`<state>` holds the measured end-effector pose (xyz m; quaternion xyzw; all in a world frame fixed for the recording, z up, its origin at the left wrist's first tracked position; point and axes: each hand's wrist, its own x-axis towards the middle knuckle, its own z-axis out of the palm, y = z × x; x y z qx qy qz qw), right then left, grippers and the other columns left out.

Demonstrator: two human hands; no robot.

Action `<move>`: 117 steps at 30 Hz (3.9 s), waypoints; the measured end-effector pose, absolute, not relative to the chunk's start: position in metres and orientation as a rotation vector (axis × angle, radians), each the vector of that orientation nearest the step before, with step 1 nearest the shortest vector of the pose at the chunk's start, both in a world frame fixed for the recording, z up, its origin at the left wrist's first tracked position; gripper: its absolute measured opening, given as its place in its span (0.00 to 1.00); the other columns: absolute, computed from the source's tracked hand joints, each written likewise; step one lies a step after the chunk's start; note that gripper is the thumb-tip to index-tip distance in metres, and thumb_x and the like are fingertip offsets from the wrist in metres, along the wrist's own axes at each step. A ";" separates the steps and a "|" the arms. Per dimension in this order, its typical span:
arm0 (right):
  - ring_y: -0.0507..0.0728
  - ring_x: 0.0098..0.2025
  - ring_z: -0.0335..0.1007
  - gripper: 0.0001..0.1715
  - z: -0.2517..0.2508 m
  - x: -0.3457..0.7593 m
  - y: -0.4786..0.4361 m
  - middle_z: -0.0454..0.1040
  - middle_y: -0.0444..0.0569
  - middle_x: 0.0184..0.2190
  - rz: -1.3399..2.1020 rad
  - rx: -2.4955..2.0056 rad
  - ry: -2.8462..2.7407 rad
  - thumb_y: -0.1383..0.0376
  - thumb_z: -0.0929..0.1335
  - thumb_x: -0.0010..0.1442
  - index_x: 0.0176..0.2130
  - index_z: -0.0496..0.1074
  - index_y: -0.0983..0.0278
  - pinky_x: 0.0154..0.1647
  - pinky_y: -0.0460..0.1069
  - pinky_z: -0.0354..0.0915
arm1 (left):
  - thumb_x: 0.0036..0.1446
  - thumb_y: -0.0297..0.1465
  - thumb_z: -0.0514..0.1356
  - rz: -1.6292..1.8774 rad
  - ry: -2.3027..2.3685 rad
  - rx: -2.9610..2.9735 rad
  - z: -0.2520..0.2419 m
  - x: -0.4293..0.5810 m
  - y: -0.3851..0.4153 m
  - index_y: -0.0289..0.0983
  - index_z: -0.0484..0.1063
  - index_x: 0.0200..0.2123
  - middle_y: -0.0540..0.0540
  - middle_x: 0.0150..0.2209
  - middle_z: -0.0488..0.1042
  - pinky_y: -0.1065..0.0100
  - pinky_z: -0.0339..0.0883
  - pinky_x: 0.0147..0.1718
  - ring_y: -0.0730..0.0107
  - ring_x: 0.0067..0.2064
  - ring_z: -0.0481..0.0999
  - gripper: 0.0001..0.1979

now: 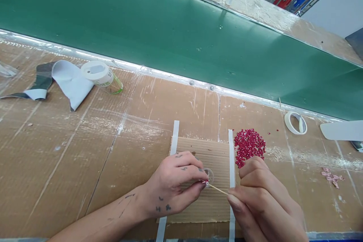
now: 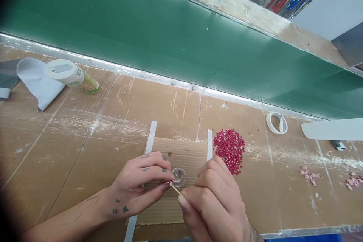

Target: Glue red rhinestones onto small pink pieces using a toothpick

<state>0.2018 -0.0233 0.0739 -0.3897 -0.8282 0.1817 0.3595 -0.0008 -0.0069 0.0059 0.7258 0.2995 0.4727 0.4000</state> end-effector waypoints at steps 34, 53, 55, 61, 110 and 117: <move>0.53 0.30 0.58 0.11 0.071 0.200 -0.022 0.64 0.44 0.27 0.460 -0.997 -2.134 0.80 0.66 0.56 0.35 0.70 0.67 0.30 0.52 0.57 | 0.62 0.22 0.60 1.236 0.754 1.812 -0.005 0.003 -0.012 0.38 0.76 0.40 0.46 0.34 0.79 0.68 0.72 0.34 0.70 0.33 0.75 0.07; 0.53 0.30 0.56 0.13 0.037 0.212 -0.022 0.62 0.43 0.26 0.380 -1.158 -2.382 0.71 0.64 0.67 0.29 0.65 0.64 0.32 0.50 0.55 | 0.60 0.21 0.61 1.224 0.857 1.792 -0.001 -0.009 -0.002 0.38 0.77 0.38 0.47 0.34 0.79 0.73 0.74 0.35 0.72 0.34 0.78 0.07; 0.54 0.30 0.56 0.17 0.028 0.209 -0.021 0.63 0.44 0.25 0.358 -1.192 -2.427 0.69 0.63 0.69 0.27 0.64 0.63 0.32 0.49 0.56 | 0.61 0.22 0.60 1.238 0.877 1.791 -0.003 -0.010 -0.002 0.38 0.78 0.38 0.48 0.34 0.78 0.73 0.74 0.35 0.72 0.34 0.79 0.07; 0.53 0.30 0.63 0.19 0.038 0.239 -0.009 0.66 0.43 0.25 0.382 -1.350 -2.298 0.60 0.66 0.70 0.27 0.66 0.63 0.31 0.47 0.59 | 0.61 0.22 0.61 1.206 0.865 1.821 0.000 -0.010 0.003 0.37 0.78 0.35 0.48 0.32 0.78 0.76 0.73 0.31 0.74 0.31 0.78 0.06; 0.55 0.31 0.63 0.16 0.023 0.275 0.084 0.69 0.47 0.24 0.054 -1.462 -2.743 0.73 0.67 0.60 0.22 0.71 0.63 0.35 0.50 0.59 | 0.61 0.22 0.60 1.232 0.793 1.668 -0.012 -0.006 0.000 0.38 0.77 0.36 0.50 0.32 0.76 0.77 0.66 0.29 0.78 0.29 0.72 0.08; 0.52 0.27 0.66 0.11 0.033 0.265 0.062 0.69 0.44 0.23 0.280 -1.269 -2.444 0.69 0.66 0.64 0.29 0.74 0.63 0.27 0.46 0.63 | 0.58 0.25 0.60 0.991 0.778 1.365 0.005 -0.008 0.003 0.36 0.79 0.32 0.48 0.31 0.77 0.74 0.66 0.31 0.73 0.32 0.74 0.07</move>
